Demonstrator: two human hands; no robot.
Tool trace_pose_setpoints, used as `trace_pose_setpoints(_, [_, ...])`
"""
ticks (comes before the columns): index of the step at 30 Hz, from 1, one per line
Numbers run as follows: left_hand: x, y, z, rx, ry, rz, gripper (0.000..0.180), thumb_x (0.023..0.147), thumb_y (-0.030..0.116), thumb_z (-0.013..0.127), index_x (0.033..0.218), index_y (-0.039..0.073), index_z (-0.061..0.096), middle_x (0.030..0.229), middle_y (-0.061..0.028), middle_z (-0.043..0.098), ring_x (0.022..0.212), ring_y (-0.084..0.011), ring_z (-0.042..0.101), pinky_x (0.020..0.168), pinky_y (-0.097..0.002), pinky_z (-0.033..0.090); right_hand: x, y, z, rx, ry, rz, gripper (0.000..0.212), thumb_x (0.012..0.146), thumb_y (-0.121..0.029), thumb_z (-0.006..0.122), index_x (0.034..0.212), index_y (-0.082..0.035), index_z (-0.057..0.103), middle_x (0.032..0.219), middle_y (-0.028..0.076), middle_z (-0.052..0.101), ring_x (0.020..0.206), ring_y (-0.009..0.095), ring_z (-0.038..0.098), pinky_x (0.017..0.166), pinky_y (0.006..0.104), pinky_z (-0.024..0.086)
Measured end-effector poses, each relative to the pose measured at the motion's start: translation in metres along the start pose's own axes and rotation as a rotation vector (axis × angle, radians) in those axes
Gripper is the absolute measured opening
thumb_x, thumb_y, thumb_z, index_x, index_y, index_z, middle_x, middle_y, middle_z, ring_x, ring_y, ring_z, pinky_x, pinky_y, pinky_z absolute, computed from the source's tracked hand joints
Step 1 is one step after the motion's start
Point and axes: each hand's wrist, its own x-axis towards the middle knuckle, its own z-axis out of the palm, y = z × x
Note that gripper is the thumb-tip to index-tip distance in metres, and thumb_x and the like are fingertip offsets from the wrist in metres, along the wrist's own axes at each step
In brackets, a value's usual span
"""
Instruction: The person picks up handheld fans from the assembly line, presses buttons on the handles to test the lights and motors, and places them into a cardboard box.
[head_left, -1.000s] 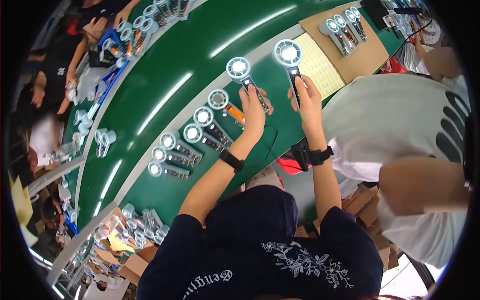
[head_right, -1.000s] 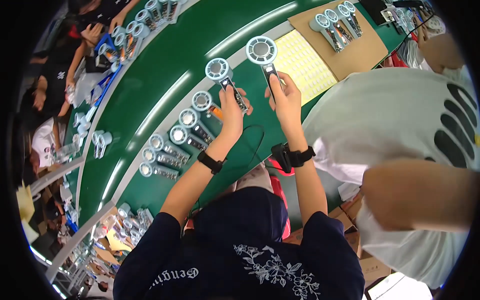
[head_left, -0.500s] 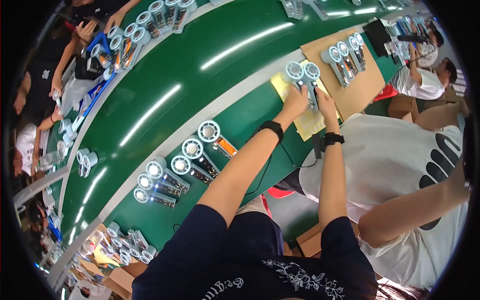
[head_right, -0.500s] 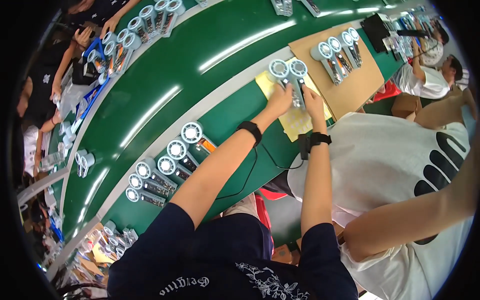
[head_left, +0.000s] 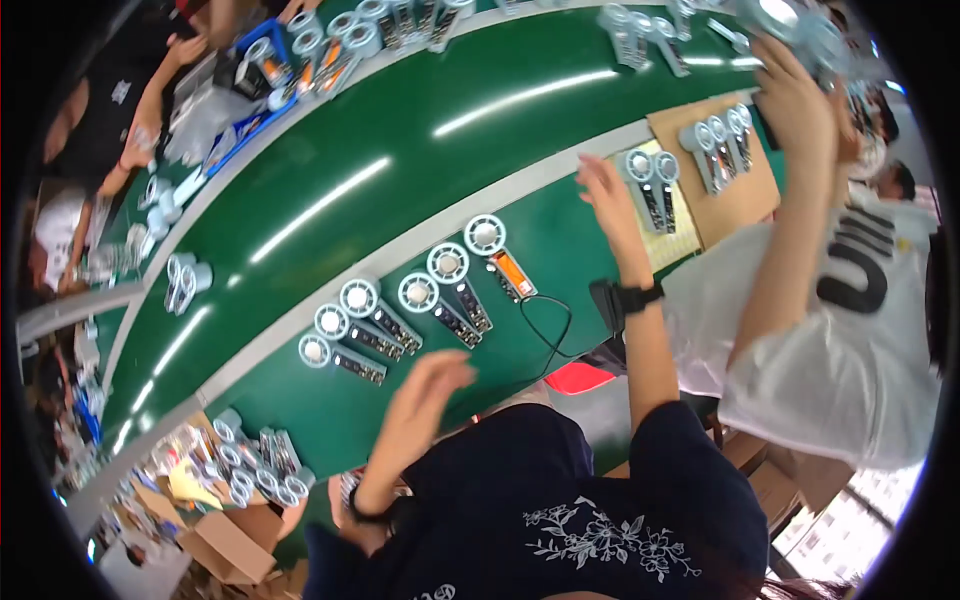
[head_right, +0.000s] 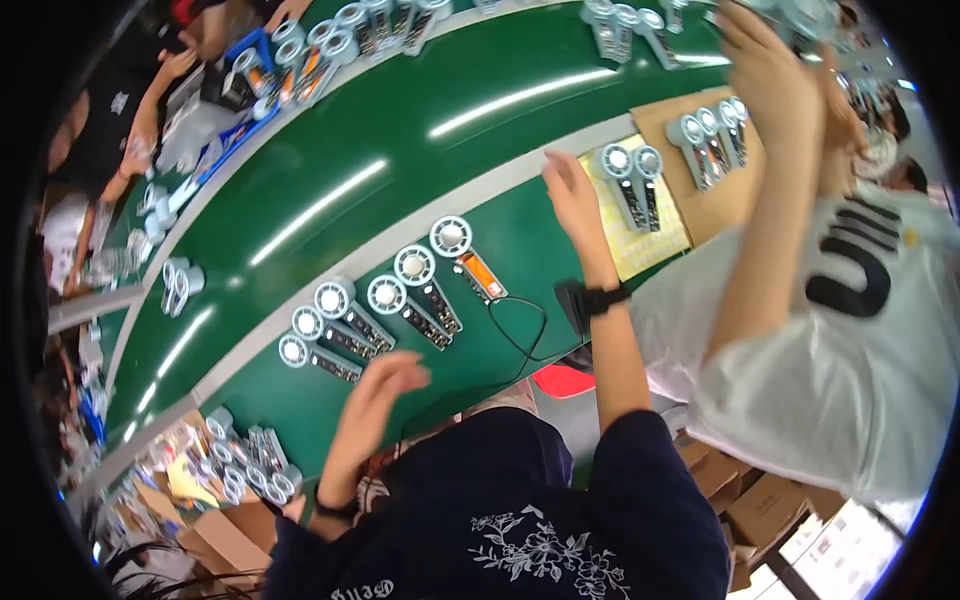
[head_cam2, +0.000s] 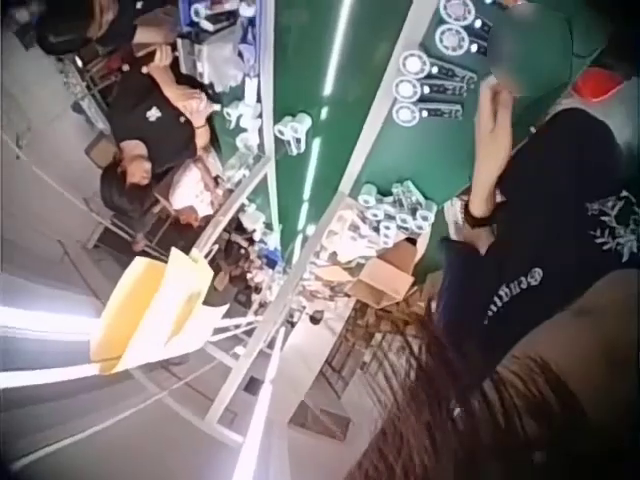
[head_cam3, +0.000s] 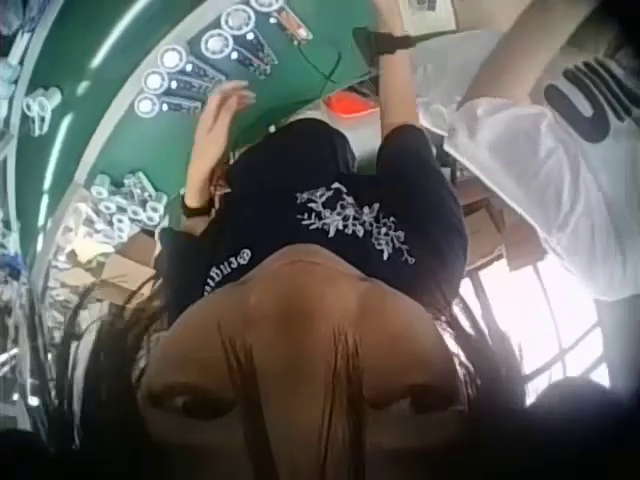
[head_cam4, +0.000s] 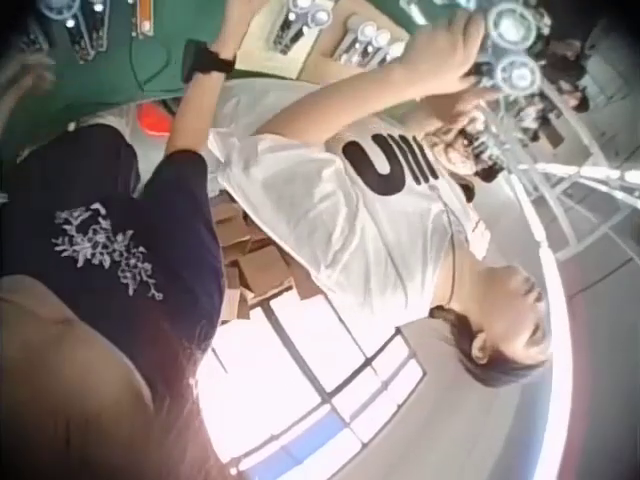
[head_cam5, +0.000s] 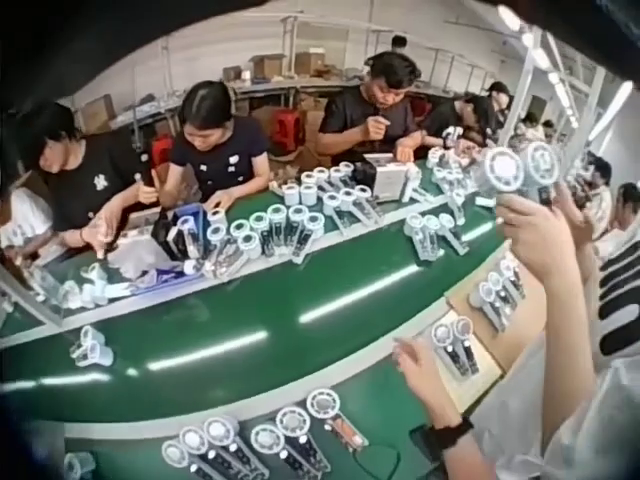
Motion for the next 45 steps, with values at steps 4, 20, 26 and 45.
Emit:
trace_pose_setpoints(4, [-0.055,-0.016,-0.080,0.210,0.402,-0.133,0.026,0.096,0.016,0.041,0.115,0.002,0.050,0.101,-0.0078,0.058,0.094,-0.0161,0.056,0.087,-0.0277,0.042,0.077,-0.050,-0.014,0.136,0.011,0.029,0.038,0.093,-0.029,0.048,0.124,-0.006,0.050,0.110,0.008,0.057,0.100,0.018,0.057,0.085,0.0307,0.045])
trace_pose_setpoints(20, [-0.034,-0.110,-0.147,-0.307,0.810,-0.260,0.067,0.093,0.047,0.042,0.144,0.013,0.013,0.137,-0.0107,0.034,0.115,-0.0279,0.049,0.092,-0.0391,0.042,0.004,-0.047,0.022,0.166,-0.041,0.024,0.059,0.091,-0.029,0.048,0.139,-0.001,0.026,0.093,0.006,0.058,0.068,0.011,0.054,0.064,0.0235,0.045])
trace_pose_setpoints(26, [-0.082,-0.169,-0.157,-0.080,1.060,-0.186,0.044,0.094,0.031,0.045,0.132,0.008,0.038,0.118,-0.0074,0.053,0.103,-0.0179,0.054,0.087,-0.0303,0.042,-0.071,-0.078,0.062,0.906,-0.515,0.420,0.042,0.092,-0.018,0.045,0.128,0.002,0.041,0.077,0.001,0.045,0.065,0.010,0.040,0.057,0.0232,0.034])
trace_pose_setpoints(45, [-0.341,-0.305,-0.210,-1.155,1.402,-0.056,0.051,0.085,0.040,0.060,0.120,0.005,0.046,0.118,-0.0131,0.051,0.106,-0.0227,0.052,0.089,-0.0358,0.043,-0.381,-0.054,0.488,-0.675,-1.114,-1.298,0.053,0.071,-0.010,0.066,0.119,-0.004,0.046,0.108,0.011,0.056,0.102,0.025,0.052,0.097,0.0356,0.035])
